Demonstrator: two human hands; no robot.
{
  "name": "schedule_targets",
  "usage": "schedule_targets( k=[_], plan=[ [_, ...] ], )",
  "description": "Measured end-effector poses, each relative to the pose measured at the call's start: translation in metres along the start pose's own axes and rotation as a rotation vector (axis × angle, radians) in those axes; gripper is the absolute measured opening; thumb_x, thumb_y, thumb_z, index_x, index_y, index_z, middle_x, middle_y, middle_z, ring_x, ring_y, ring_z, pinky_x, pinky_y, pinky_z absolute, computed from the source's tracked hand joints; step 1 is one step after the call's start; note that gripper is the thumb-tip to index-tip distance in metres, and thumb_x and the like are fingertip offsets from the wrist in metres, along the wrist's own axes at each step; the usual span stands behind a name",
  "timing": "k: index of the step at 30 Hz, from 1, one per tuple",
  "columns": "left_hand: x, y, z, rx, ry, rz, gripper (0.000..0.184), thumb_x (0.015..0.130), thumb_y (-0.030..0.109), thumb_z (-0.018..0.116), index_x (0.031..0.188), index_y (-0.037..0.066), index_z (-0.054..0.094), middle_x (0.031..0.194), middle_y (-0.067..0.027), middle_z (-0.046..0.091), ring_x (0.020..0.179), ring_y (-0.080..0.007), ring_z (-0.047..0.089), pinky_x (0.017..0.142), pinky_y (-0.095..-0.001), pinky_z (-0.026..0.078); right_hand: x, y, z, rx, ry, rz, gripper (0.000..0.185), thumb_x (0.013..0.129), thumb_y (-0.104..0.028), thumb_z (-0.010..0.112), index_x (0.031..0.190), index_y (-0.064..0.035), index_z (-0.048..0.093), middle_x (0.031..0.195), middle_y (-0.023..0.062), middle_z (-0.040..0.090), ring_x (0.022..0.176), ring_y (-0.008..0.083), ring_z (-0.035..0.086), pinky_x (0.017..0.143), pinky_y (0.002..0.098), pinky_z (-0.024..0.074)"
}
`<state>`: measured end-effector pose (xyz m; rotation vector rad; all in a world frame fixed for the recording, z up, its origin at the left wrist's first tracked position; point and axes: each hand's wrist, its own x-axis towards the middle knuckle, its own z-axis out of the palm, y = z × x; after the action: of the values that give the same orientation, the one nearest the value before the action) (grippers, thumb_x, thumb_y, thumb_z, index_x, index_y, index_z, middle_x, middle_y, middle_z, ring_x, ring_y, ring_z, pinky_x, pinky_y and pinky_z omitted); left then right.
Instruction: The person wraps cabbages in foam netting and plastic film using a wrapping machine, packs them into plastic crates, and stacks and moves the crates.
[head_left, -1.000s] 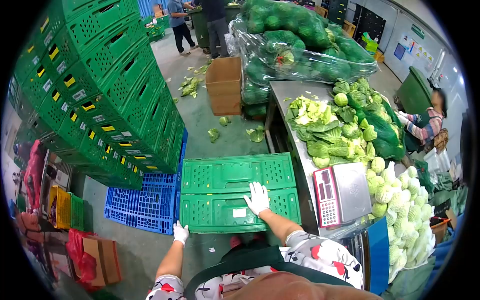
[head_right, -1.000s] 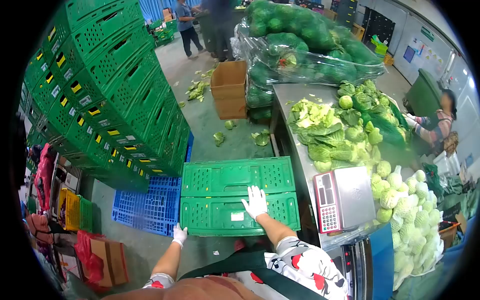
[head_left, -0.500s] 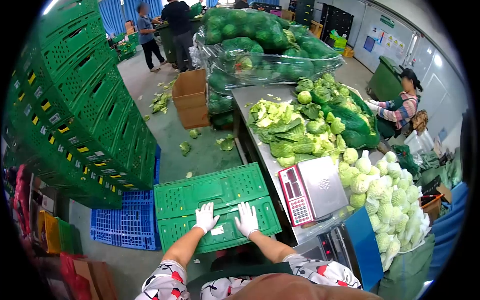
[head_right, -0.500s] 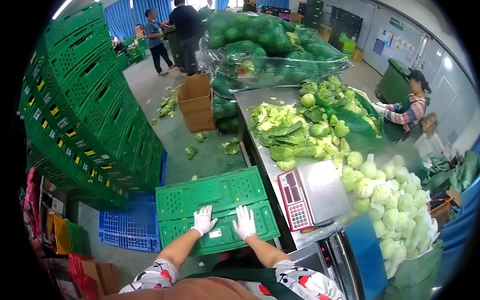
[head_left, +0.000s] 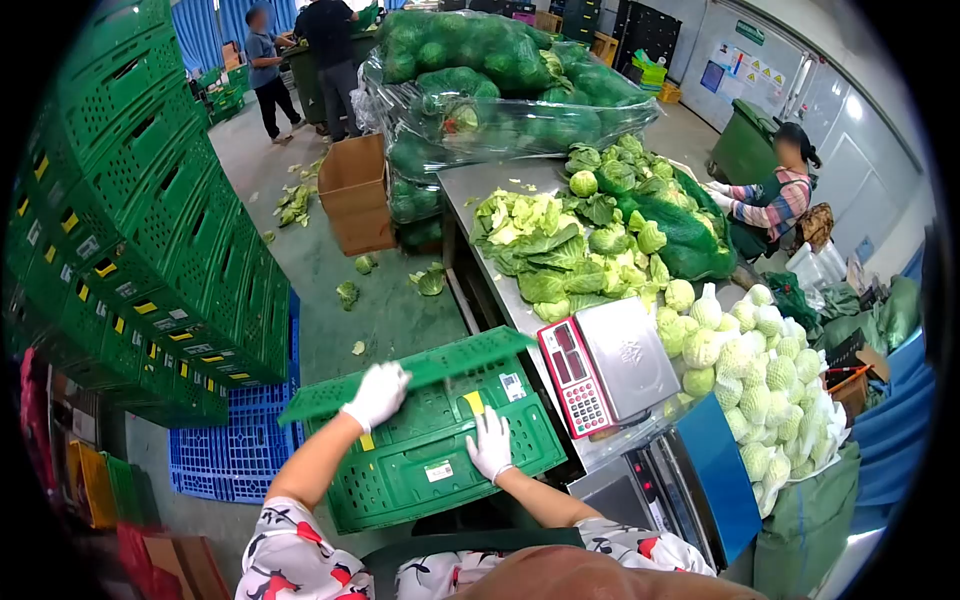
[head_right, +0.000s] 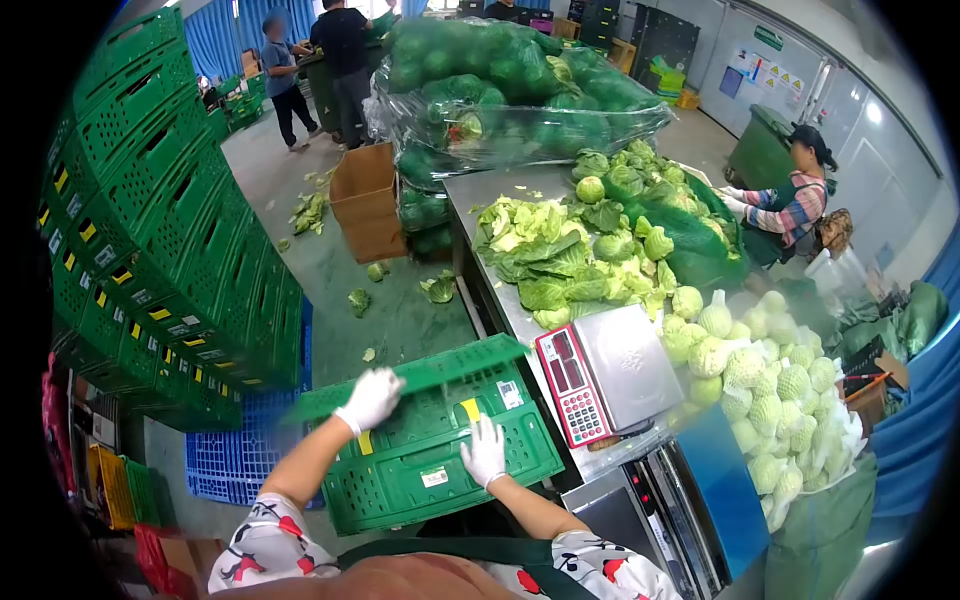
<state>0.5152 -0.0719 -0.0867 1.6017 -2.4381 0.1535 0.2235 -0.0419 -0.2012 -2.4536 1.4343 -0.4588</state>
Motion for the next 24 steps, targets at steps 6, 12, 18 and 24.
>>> schedule_targets(
  k=[6,12,18,24],
  plan=[
    [0.043,-0.057,-0.016,-0.068,0.185,-0.426,0.025,0.087,0.016,0.063,0.111,0.012,0.068,0.095,-0.0147,0.058,0.078,-0.0333,0.066,0.065,-0.0436,0.054,0.042,-0.041,0.049,-0.056,-0.202,-0.138,0.056,0.095,-0.044,0.053,0.134,-0.0039,0.055,0.14,0.0212,0.05,0.134,0.0352,0.042,0.114,0.0491,0.0275],
    [0.008,-0.037,-0.024,-0.28,0.249,-0.422,0.048,0.091,0.016,0.062,0.138,0.012,0.051,0.104,-0.0138,0.058,0.094,-0.0328,0.061,0.084,-0.0434,0.05,0.072,-0.055,0.025,-0.171,-0.4,-0.217,0.05,0.094,-0.055,0.051,0.095,-0.0102,0.072,0.099,0.0159,0.069,0.096,0.0332,0.064,0.082,0.0484,0.0475],
    [-0.084,0.013,-0.004,-0.444,0.026,-0.363,0.042,0.093,0.019,0.058,0.134,0.01,0.054,0.106,-0.0155,0.063,0.093,-0.0335,0.063,0.084,-0.0423,0.052,0.056,-0.089,-0.127,0.367,-1.385,-0.041,0.065,0.095,-0.065,0.047,0.105,-0.0051,0.072,0.078,0.0101,0.073,0.067,0.0187,0.069,0.064,0.0325,0.0574],
    [-0.173,0.08,0.055,-0.34,-0.576,0.062,0.048,0.091,0.029,0.06,0.134,0.007,0.056,0.139,-0.0159,0.052,0.124,-0.0334,0.053,0.105,-0.0447,0.043,0.085,-0.039,-0.054,0.099,-1.2,0.055,0.071,0.093,-0.063,0.05,0.113,0.0027,0.068,0.088,0.0147,0.074,0.068,0.022,0.07,0.065,0.0357,0.0573]
  ],
)
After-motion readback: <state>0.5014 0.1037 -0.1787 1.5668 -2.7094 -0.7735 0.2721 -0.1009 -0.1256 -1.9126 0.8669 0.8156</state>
